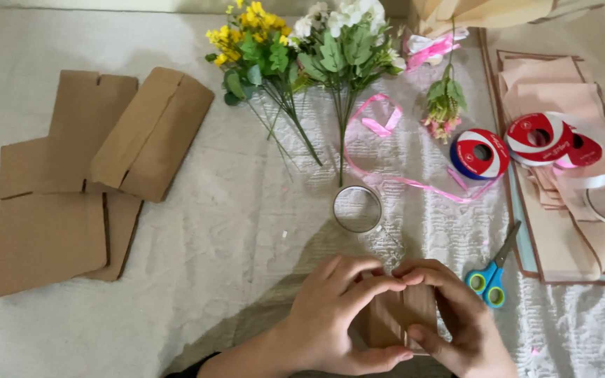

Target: The person assembles a small cardboard box by folding the flaps and securing them with clear adhesive tape. They use scissors to cut the tape and press the edges to ensure the box is sealed. The task is performed on a table with other crafting materials visible.

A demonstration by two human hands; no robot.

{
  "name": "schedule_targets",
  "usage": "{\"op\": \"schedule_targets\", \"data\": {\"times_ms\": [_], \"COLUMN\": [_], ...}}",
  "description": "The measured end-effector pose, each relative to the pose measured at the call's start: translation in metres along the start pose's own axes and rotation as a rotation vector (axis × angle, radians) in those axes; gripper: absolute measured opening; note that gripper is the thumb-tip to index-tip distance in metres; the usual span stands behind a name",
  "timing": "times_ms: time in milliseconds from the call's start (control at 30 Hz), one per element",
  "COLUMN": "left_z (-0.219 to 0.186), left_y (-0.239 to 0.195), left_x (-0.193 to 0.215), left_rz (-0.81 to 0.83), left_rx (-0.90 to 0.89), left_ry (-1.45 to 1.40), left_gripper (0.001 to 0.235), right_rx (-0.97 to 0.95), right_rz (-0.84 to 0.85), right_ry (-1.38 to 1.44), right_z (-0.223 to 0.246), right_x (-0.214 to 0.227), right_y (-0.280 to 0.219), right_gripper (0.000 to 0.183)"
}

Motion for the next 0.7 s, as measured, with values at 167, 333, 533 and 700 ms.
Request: {"op": "schedule_targets", "data": {"times_ms": [167,333,533,700], "left_z": [0.007,0.008,0.008,0.02], "left_y": [0.003,0.008,0.004,0.001], "left_x": [-0.004,-0.005,-0.002,-0.001], "left_rz": [0.0,-0.016,0.052,0.055], "left_rx": [-0.015,-0.027,-0.001,0.066], "left_ry": [-0.058,-0.094,-0.088,-0.261], "left_gripper": [0.056,0.054,0.055,0.058], "right_rx": [-0.178,-0.169,-0.104,0.087], "right_rz": [0.011,0.014,0.08,0.158], "right_ry": [0.027,0.028,0.068,-0.249], "right_z": [-0.001,-0.004,-0.009,-0.025], "right_x": [0.013,0.018,0.023,0.039], "right_y": [-0.008,-0.01,-0.012,-0.02], "right_gripper": [0.064,0.06,0.066,0.052]}}
Point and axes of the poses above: each hand's wrist, its own y-axis towards the middle knuckle, its own x-axis out of the back of the hand, z = x × y, the point moved 1 cm from there along y, towards the middle knuckle, and after that the axes turned 12 degrees about -z, right-handed, at the moved point
